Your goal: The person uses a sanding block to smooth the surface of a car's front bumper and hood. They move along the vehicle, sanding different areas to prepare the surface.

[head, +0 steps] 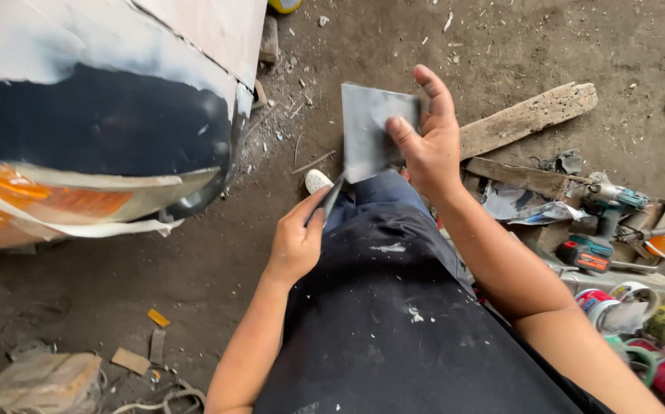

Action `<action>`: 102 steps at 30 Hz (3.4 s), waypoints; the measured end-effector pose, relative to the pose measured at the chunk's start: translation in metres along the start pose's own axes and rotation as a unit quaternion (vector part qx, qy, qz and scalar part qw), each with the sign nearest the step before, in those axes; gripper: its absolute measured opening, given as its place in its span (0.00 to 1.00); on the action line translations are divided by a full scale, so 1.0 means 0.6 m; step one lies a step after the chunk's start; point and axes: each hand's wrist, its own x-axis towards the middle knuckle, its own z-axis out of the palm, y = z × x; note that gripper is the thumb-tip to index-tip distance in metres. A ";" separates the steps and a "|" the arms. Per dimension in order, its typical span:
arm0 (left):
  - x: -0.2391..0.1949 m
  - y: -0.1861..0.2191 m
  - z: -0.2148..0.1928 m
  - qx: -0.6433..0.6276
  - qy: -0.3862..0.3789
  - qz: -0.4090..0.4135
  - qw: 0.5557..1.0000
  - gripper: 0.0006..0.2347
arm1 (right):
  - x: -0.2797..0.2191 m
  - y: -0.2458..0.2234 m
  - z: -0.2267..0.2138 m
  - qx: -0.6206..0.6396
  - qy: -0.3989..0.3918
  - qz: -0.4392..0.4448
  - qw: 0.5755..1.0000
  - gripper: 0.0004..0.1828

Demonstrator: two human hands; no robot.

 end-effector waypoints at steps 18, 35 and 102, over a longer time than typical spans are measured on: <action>0.073 0.057 0.147 0.148 0.224 0.169 0.948 0.12 | 0.029 0.002 -0.155 -0.266 -0.280 -0.060 0.921 0.10; 0.123 0.115 0.243 0.086 0.201 0.239 0.946 0.08 | 0.086 0.010 -0.197 -0.235 -0.494 -0.093 0.832 0.11; 0.237 0.578 -0.245 0.718 0.254 0.260 0.593 0.37 | 0.146 0.189 -0.120 0.374 -0.084 0.402 0.832 0.15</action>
